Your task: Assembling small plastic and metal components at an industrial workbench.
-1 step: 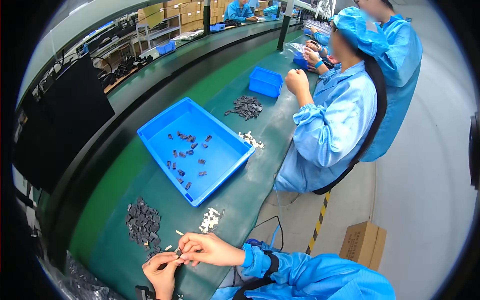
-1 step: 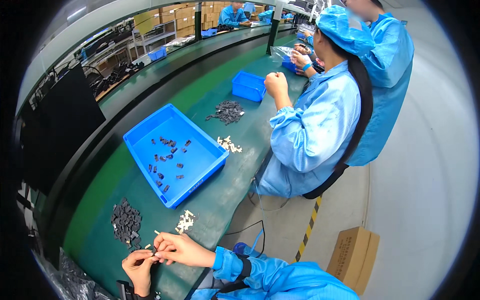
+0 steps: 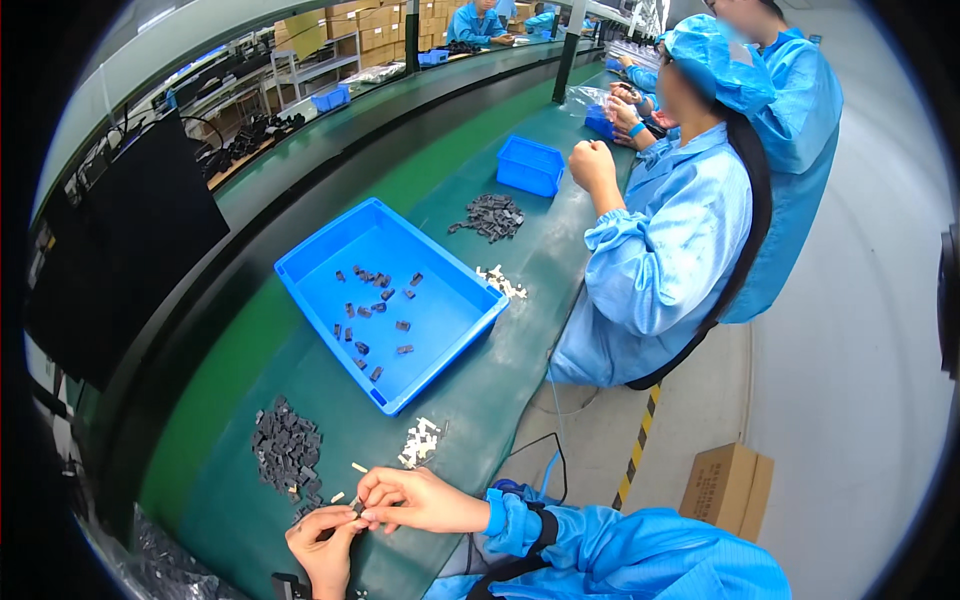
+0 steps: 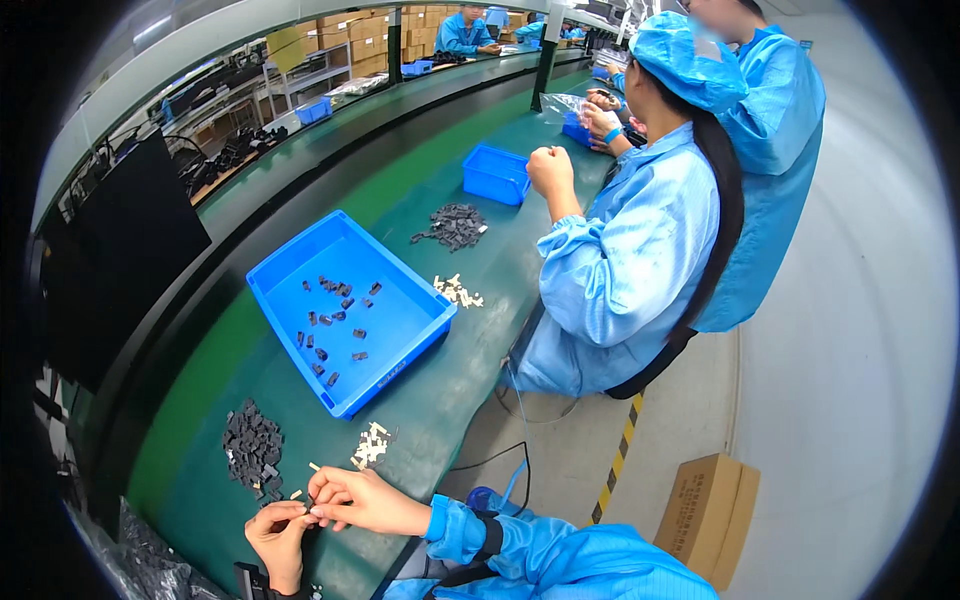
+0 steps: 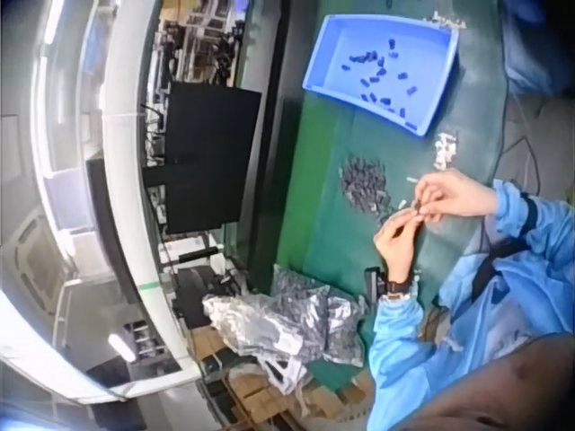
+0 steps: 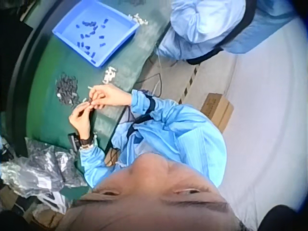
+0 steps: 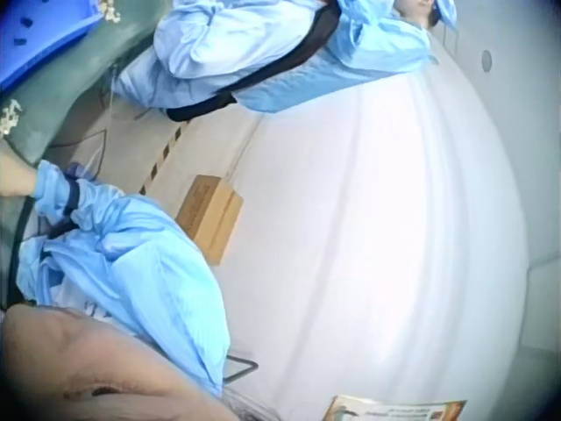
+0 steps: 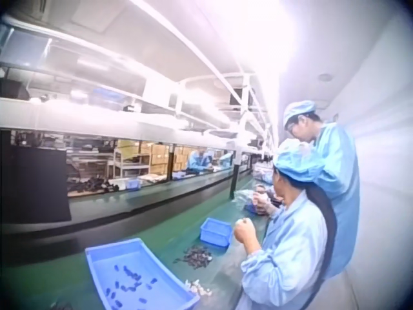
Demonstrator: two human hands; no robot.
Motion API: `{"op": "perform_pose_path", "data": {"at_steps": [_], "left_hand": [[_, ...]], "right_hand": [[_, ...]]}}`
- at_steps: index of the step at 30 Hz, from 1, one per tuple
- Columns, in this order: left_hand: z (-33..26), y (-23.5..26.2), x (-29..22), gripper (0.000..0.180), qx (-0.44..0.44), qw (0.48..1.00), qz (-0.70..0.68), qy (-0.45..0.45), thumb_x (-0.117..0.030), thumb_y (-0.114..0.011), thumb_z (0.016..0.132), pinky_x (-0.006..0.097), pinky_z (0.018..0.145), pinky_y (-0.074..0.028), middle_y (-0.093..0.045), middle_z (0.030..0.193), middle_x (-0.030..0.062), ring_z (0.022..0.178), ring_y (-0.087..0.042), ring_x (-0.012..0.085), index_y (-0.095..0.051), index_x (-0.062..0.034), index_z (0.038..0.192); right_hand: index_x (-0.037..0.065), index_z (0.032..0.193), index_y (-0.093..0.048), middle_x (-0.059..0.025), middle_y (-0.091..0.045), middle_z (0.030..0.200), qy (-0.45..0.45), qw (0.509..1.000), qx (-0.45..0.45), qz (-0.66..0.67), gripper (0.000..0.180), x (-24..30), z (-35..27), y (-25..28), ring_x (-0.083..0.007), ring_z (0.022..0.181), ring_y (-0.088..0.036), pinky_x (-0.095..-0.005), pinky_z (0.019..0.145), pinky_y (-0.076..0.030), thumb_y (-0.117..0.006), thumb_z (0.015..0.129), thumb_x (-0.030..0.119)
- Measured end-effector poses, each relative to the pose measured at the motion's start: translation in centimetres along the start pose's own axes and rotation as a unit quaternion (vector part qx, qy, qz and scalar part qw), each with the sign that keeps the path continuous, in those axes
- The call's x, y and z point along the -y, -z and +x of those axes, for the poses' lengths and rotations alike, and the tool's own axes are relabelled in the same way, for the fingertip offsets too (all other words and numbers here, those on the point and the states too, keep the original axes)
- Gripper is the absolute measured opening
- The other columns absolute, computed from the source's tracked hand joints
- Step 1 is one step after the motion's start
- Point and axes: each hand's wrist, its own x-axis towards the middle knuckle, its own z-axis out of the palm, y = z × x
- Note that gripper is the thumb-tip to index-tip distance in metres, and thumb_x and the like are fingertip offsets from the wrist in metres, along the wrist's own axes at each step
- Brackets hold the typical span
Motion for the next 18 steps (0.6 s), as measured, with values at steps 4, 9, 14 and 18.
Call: {"op": "perform_pose_path", "data": {"at_steps": [4,9,14,18], "left_hand": [[-0.4,0.6,1.5,0.015,-0.009,0.999,-0.018,0.036,0.014,-0.076,0.076,0.026,0.062,-0.057,-0.071,0.089,0.0149,0.070,-0.068,0.0154,-0.067,0.0062,0.085],[-0.6,0.7,1.6,0.016,-0.009,0.999,-0.014,0.029,0.012,-0.077,0.077,0.025,0.062,-0.057,-0.071,0.084,0.0123,0.068,-0.068,0.0142,-0.067,0.0052,0.087],[-0.6,0.6,1.1,0.013,-0.001,0.996,-0.023,0.091,0.009,-0.077,0.079,0.025,0.063,-0.057,-0.071,0.076,0.0090,0.067,-0.068,0.0132,-0.068,0.0041,0.087],[-0.6,0.4,0.5,0.011,-0.023,0.998,0.032,0.056,0.007,-0.079,0.078,0.025,0.063,-0.055,-0.072,0.077,0.0082,0.068,-0.068,0.0130,-0.070,0.0032,0.082]], "right_hand": [[-0.002,0.121,-0.054,-0.0096,-0.070,0.099,-0.005,1.000,-0.016,0.003,0.026,0.0,0.0,-0.2,-0.0125,0.088,-0.068,-0.0276,0.073,-0.060,-0.063,0.100,0.010],[-0.001,0.122,-0.055,-0.0090,-0.069,0.101,0.000,1.000,-0.004,-0.008,0.028,-0.2,0.0,0.1,-0.0129,0.089,-0.068,-0.0271,0.073,-0.060,-0.064,0.099,0.012],[-0.001,0.119,-0.057,-0.0076,-0.067,0.104,0.037,0.999,0.011,0.012,0.027,-0.8,-0.1,0.5,-0.0122,0.088,-0.066,-0.0264,0.071,-0.059,-0.067,0.098,0.013],[-0.001,0.114,-0.058,-0.0065,-0.066,0.101,0.027,0.998,0.035,0.041,0.025,-0.5,-0.1,0.5,-0.0106,0.086,-0.065,-0.0251,0.068,-0.058,-0.068,0.097,0.014]]}}
